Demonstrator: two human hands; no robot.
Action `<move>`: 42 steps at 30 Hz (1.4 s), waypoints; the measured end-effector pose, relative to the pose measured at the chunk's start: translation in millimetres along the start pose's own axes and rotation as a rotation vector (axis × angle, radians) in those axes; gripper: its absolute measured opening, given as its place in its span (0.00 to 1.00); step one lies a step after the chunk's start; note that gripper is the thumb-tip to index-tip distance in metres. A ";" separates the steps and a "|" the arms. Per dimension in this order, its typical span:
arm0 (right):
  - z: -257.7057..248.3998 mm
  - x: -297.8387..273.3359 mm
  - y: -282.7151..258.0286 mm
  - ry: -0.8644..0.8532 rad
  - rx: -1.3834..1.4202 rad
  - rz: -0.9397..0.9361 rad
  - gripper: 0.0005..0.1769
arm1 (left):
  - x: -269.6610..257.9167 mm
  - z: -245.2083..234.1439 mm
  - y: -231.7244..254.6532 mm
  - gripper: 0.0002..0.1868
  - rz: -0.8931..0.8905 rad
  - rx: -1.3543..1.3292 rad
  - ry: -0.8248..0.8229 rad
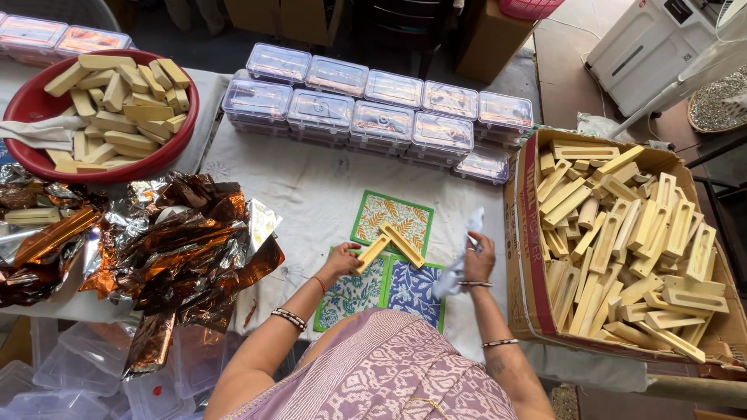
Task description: The person arranges clear plastic containers on a table, then picks up wooden blocks from a cardboard box. They place each block on a sheet of copper-colored foil, wrap it tightly, and set the wrapped block aside. The person repeats this wrapping process for several blocks.
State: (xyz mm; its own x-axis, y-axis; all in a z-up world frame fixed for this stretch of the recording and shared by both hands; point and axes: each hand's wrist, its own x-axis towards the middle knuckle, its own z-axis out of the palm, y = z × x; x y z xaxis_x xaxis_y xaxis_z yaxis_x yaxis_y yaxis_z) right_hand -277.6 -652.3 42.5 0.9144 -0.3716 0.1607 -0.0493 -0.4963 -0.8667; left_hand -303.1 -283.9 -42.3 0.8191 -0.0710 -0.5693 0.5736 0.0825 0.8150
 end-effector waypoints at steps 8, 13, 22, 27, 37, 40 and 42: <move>-0.2 -53.3 -20.0 -0.445 -0.701 -0.362 0.24 | -42.9 12.9 -2.9 0.29 -0.164 0.173 -0.144; -20.3 -80.2 1.5 -0.453 -0.650 -0.794 0.40 | -43.4 3.8 -2.7 0.23 -0.138 0.185 -0.235; 10.1 -38.9 -15.1 -0.088 -0.319 -0.056 0.11 | -98.5 15.3 78.4 0.16 -0.099 0.109 -0.410; 48.1 -94.1 -162.3 -0.170 0.028 -0.732 0.13 | -1.4 59.7 8.8 0.16 0.913 0.788 -0.546; 43.4 -6.0 -53.9 -0.077 -0.390 -0.952 0.16 | -160.9 89.0 134.0 0.19 0.208 0.596 -0.376; 53.4 -6.3 -33.7 -0.016 -0.013 -0.360 0.13 | -135.7 92.1 119.2 0.09 0.145 0.388 -0.406; 78.7 -11.2 -12.5 -0.237 0.926 0.172 0.14 | -116.6 94.0 110.3 0.14 0.094 0.183 -0.346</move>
State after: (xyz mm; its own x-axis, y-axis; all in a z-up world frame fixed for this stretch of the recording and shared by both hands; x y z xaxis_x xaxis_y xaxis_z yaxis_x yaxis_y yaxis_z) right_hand -255.6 -580.2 14.4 0.9864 -0.1637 -0.0139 0.0537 0.4013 -0.9144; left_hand -336.4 -360.0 124.1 0.7982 -0.4047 -0.4463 0.4589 -0.0716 0.8856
